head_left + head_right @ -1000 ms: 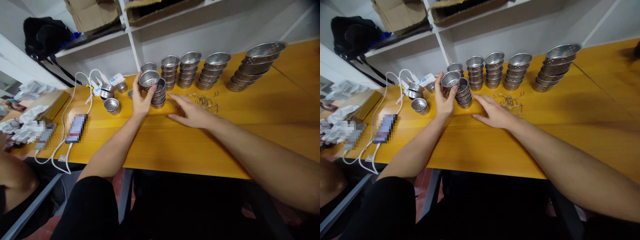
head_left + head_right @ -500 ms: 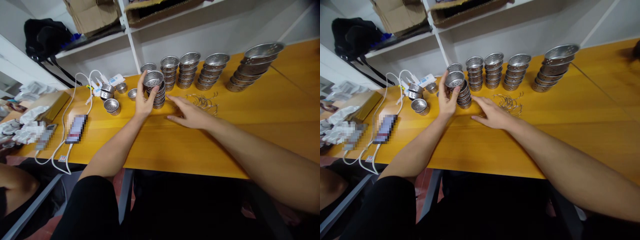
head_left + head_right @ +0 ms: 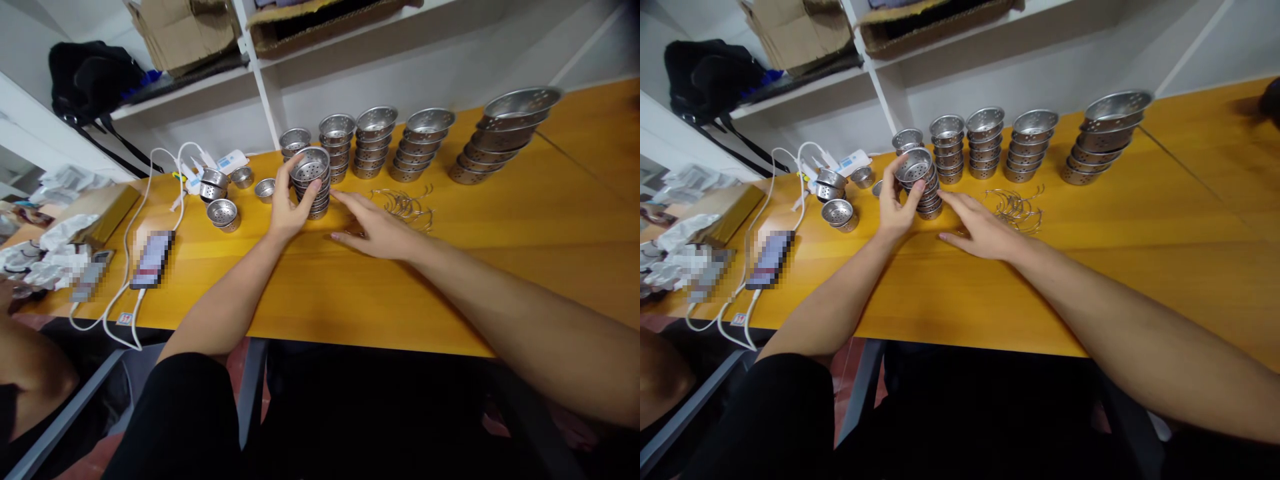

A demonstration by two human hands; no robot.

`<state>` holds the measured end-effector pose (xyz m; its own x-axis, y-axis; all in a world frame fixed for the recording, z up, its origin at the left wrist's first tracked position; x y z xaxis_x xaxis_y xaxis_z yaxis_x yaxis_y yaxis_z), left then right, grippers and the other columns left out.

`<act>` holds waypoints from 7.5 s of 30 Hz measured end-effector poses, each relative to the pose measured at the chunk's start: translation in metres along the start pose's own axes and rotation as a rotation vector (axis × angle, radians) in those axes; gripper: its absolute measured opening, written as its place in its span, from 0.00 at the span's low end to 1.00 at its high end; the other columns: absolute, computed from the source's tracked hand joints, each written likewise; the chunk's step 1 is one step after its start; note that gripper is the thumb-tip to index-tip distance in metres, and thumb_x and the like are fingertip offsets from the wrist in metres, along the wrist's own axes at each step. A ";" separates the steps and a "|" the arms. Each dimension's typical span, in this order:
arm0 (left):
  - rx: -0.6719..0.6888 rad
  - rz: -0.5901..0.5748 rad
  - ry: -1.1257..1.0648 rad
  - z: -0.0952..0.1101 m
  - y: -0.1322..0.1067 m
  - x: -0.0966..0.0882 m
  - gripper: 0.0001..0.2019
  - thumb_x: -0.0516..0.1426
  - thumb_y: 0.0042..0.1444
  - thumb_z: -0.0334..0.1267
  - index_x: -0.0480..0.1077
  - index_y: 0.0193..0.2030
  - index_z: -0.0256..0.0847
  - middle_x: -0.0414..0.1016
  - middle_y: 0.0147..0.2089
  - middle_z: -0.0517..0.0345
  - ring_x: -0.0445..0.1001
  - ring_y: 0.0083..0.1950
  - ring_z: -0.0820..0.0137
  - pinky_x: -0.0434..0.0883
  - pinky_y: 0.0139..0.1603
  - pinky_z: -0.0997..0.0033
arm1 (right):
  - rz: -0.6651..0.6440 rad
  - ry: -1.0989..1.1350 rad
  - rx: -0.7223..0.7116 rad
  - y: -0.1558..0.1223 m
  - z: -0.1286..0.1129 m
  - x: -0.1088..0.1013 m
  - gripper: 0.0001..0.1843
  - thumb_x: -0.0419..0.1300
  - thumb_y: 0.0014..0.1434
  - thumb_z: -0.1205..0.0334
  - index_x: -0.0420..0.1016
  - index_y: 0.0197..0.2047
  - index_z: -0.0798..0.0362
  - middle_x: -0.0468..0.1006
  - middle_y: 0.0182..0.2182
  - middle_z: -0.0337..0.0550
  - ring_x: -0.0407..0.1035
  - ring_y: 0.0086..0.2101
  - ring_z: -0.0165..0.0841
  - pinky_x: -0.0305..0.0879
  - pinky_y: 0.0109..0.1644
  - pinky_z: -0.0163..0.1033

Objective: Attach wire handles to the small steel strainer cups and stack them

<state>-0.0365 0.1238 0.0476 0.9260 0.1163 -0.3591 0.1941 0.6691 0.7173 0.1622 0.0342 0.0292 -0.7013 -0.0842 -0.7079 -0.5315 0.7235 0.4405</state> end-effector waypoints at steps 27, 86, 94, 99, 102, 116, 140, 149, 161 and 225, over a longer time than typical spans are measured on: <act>-0.154 0.037 -0.002 -0.047 -0.015 0.011 0.55 0.69 0.62 0.82 0.58 0.86 0.59 0.64 0.85 0.37 0.80 0.77 0.45 0.88 0.67 0.46 | 0.109 -0.066 -0.022 0.009 0.002 -0.011 0.62 0.69 0.80 0.41 0.34 0.99 0.39 0.41 0.95 0.51 0.39 0.91 0.64 0.45 0.93 0.80; 0.216 -0.243 0.050 0.052 -0.029 0.029 0.48 0.64 0.73 0.72 0.52 0.87 0.52 0.73 0.78 0.40 0.78 0.80 0.44 0.77 0.82 0.36 | -0.028 -0.187 -0.016 -0.006 0.041 -0.009 0.18 0.66 0.77 0.45 0.88 0.57 0.47 0.83 0.64 0.65 0.79 0.65 0.65 0.75 0.75 0.74; 0.254 -0.267 0.052 0.047 -0.027 0.030 0.39 0.69 0.69 0.49 0.61 0.81 0.48 0.76 0.77 0.40 0.79 0.80 0.47 0.76 0.84 0.38 | 0.033 -0.292 0.090 -0.005 0.051 -0.027 0.01 0.69 0.68 0.60 0.81 0.42 0.44 0.82 0.50 0.55 0.81 0.52 0.58 0.81 0.64 0.70; 0.248 -0.394 0.044 0.040 -0.033 0.045 0.39 0.71 0.66 0.43 0.63 0.80 0.47 0.78 0.74 0.41 0.81 0.77 0.50 0.80 0.82 0.42 | 0.274 -0.160 -0.036 -0.005 0.001 -0.054 0.13 0.62 0.79 0.59 0.85 0.61 0.44 0.84 0.56 0.54 0.83 0.51 0.52 0.83 0.59 0.62; 0.270 -0.415 0.019 0.037 -0.034 0.048 0.38 0.72 0.67 0.45 0.64 0.79 0.49 0.78 0.72 0.42 0.81 0.75 0.51 0.81 0.79 0.42 | 0.102 -0.081 -0.117 -0.004 -0.014 -0.032 0.19 0.62 0.80 0.56 0.86 0.69 0.43 0.84 0.64 0.54 0.84 0.50 0.50 0.84 0.56 0.60; 0.165 -0.484 0.097 0.024 -0.034 0.055 0.38 0.68 0.67 0.42 0.63 0.81 0.51 0.73 0.77 0.41 0.76 0.81 0.48 0.75 0.85 0.40 | 0.166 -0.098 0.043 -0.007 -0.006 -0.026 0.13 0.64 0.82 0.47 0.84 0.52 0.44 0.77 0.66 0.59 0.79 0.60 0.58 0.77 0.73 0.71; -0.042 -0.557 0.137 0.028 -0.031 0.050 0.38 0.76 0.65 0.46 0.67 0.75 0.44 0.81 0.76 0.38 0.81 0.78 0.46 0.79 0.80 0.41 | 0.198 0.064 0.114 -0.001 0.020 -0.028 0.21 0.69 0.78 0.34 0.82 0.45 0.42 0.87 0.50 0.54 0.83 0.54 0.57 0.82 0.65 0.67; -0.258 -0.645 0.243 0.015 -0.031 0.030 0.36 0.76 0.57 0.52 0.70 0.67 0.47 0.85 0.68 0.43 0.85 0.69 0.45 0.81 0.73 0.40 | 0.225 -0.026 0.078 -0.006 0.033 -0.039 0.17 0.68 0.79 0.38 0.82 0.51 0.42 0.84 0.59 0.57 0.79 0.66 0.61 0.78 0.73 0.70; -0.303 -0.822 0.639 0.010 -0.017 -0.007 0.23 0.72 0.52 0.51 0.74 0.51 0.47 0.87 0.60 0.39 0.88 0.58 0.43 0.87 0.61 0.42 | 0.042 -0.263 0.176 -0.015 0.086 -0.020 0.15 0.71 0.72 0.41 0.78 0.43 0.42 0.81 0.50 0.57 0.81 0.52 0.60 0.81 0.64 0.71; -0.703 -0.046 0.882 0.034 0.000 -0.208 0.43 0.82 0.56 0.55 0.72 0.70 0.37 0.78 0.75 0.28 0.82 0.75 0.33 0.80 0.80 0.26 | -0.090 -0.204 0.019 -0.008 0.039 0.004 0.34 0.64 0.81 0.40 0.83 0.77 0.53 0.82 0.74 0.66 0.76 0.73 0.67 0.69 0.82 0.79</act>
<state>-0.2181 0.0748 0.1430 0.3166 0.3726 -0.8723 -0.2611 0.9183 0.2974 0.1823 0.0544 0.0018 -0.5402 -0.0101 -0.8415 -0.5771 0.7322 0.3617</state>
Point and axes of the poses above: each hand's wrist, its own y-axis towards the middle knuckle, its own x-axis out of the palm, z = x × y, the point moved 9 cm from there along y, towards the middle knuckle
